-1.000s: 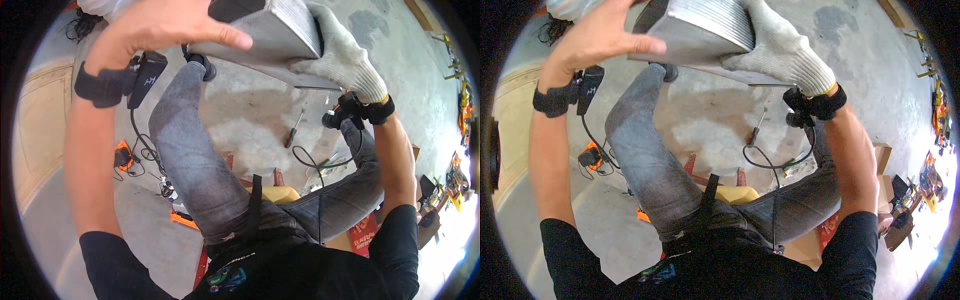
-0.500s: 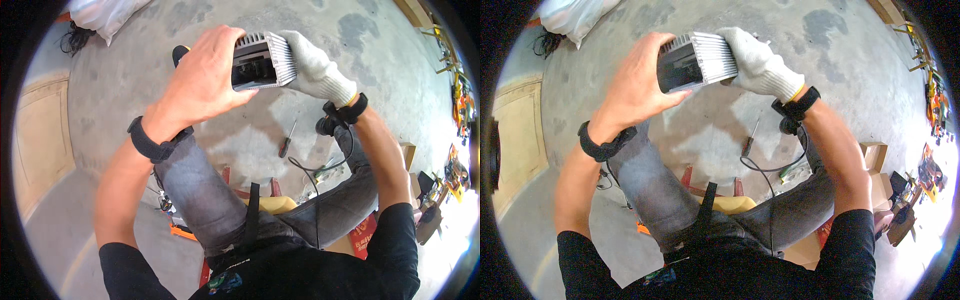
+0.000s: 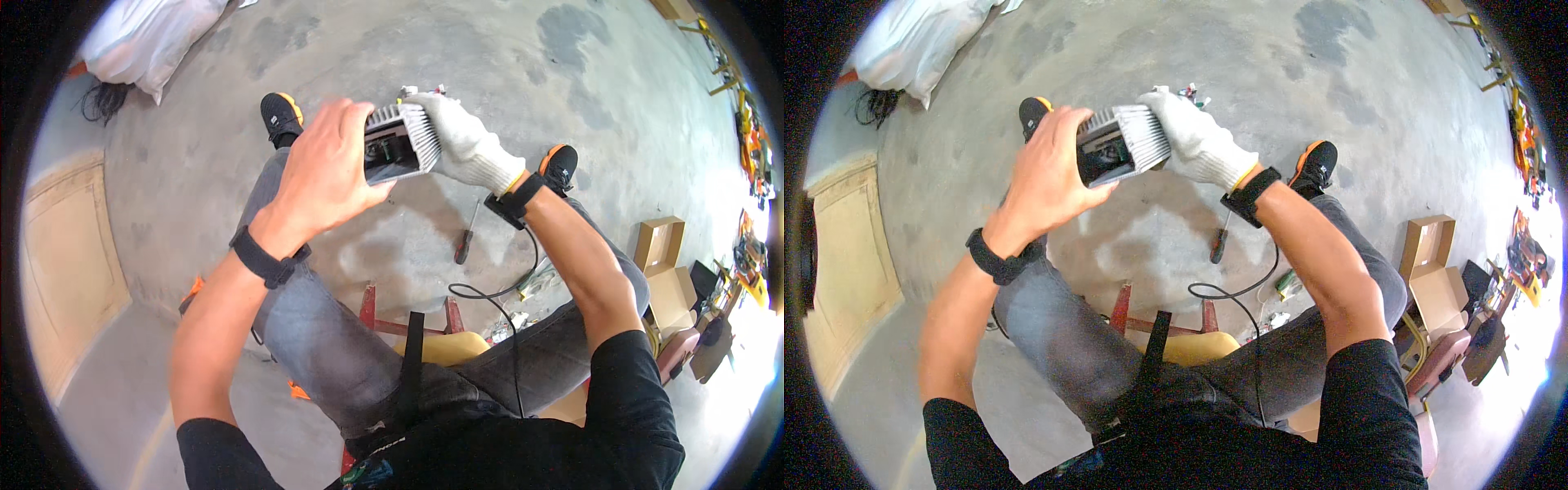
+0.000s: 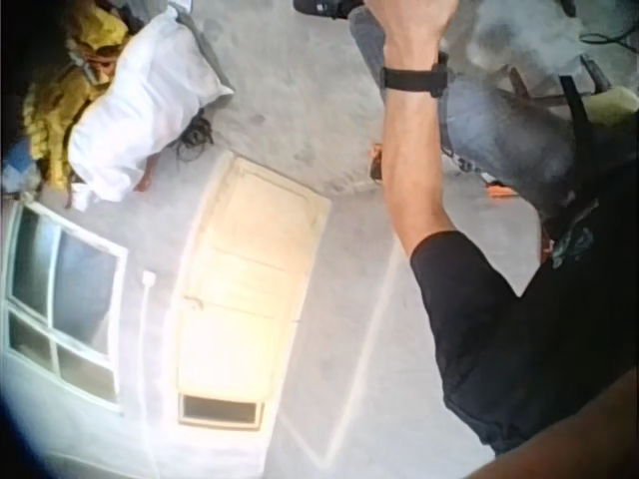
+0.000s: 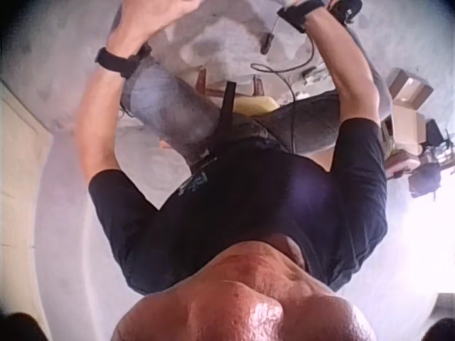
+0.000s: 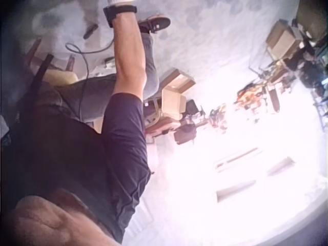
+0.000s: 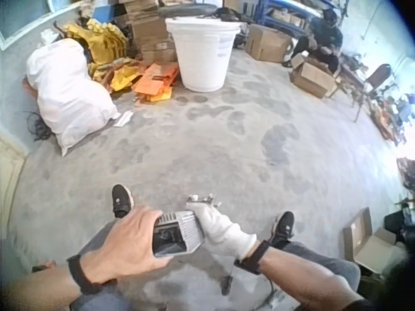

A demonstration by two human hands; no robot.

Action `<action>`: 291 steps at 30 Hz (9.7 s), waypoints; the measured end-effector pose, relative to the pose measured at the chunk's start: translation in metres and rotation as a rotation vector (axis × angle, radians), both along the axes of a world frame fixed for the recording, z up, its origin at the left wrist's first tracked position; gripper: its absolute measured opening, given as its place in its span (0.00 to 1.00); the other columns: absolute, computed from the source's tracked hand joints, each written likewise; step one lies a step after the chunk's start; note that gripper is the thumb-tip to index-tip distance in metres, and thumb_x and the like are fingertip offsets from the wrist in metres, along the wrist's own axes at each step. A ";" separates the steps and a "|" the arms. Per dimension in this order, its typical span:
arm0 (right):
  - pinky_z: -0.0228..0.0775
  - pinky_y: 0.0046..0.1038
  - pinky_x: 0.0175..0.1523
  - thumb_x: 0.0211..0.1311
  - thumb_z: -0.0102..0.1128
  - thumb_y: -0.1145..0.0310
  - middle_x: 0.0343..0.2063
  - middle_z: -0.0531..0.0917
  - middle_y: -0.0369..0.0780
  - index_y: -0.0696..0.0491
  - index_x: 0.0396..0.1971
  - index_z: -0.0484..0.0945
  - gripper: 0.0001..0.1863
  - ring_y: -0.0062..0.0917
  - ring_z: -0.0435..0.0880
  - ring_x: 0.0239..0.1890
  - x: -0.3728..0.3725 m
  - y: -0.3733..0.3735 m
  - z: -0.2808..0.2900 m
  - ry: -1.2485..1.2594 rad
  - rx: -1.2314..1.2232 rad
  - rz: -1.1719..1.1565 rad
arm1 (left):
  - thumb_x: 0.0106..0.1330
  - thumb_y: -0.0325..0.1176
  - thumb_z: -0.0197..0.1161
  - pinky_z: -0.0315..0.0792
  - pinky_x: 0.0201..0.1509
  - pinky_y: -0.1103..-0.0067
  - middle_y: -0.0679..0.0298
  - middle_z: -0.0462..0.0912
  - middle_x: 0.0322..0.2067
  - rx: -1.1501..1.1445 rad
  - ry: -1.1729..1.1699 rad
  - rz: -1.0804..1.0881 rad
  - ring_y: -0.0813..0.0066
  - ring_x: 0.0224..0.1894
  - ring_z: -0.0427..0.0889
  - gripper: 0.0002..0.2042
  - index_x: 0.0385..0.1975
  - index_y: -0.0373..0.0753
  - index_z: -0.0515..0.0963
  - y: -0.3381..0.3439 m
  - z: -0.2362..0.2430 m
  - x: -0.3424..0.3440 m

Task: Repairing or disassembling an electronic power supply unit using a screwdriver.

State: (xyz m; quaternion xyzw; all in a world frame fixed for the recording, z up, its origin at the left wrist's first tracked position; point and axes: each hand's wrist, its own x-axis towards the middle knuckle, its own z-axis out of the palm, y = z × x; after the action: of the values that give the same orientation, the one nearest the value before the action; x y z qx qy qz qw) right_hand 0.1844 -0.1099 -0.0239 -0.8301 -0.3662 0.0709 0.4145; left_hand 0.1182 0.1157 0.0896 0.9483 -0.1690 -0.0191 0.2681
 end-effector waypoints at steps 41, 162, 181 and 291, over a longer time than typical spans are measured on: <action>0.79 0.33 0.36 0.59 0.66 0.62 0.25 0.80 0.44 0.59 0.43 0.81 0.17 0.30 0.83 0.26 -0.109 -0.089 -0.126 1.466 0.244 -0.818 | 0.49 0.34 0.78 0.71 0.65 0.61 0.44 0.77 0.57 0.159 0.244 0.027 0.45 0.61 0.76 0.42 0.65 0.34 0.62 -0.024 -0.029 0.024; 0.78 0.46 0.52 0.66 0.54 0.70 0.43 0.85 0.56 0.57 0.52 0.74 0.16 0.53 0.85 0.49 -0.073 0.041 0.026 0.272 -0.214 -0.905 | 0.78 0.51 0.55 0.67 0.68 0.63 0.39 0.71 0.62 -0.269 0.131 1.150 0.50 0.65 0.73 0.33 0.66 0.23 0.63 0.041 0.060 -0.269; 0.76 0.43 0.57 0.66 0.56 0.66 0.43 0.87 0.54 0.55 0.52 0.77 0.17 0.50 0.86 0.50 -0.066 0.023 0.035 0.311 -0.229 -0.851 | 0.76 0.40 0.60 0.76 0.60 0.66 0.42 0.78 0.58 -0.505 0.290 1.055 0.53 0.56 0.83 0.26 0.64 0.28 0.65 0.043 0.003 -0.292; 0.76 0.34 0.58 0.59 0.67 0.50 0.49 0.85 0.53 0.60 0.60 0.76 0.35 0.39 0.86 0.53 -0.158 -0.022 0.203 0.393 0.160 -0.412 | 0.72 0.31 0.64 0.80 0.44 0.76 0.64 0.85 0.35 -0.740 0.371 0.363 0.76 0.35 0.84 0.06 0.37 0.34 0.80 -0.014 0.115 -0.067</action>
State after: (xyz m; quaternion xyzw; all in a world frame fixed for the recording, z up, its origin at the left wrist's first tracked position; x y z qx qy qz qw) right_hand 0.0262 -0.1324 0.1792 -0.8220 -0.1070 0.1157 0.5472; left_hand 0.0507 0.1013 0.2041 0.7833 0.0553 -0.0796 0.6140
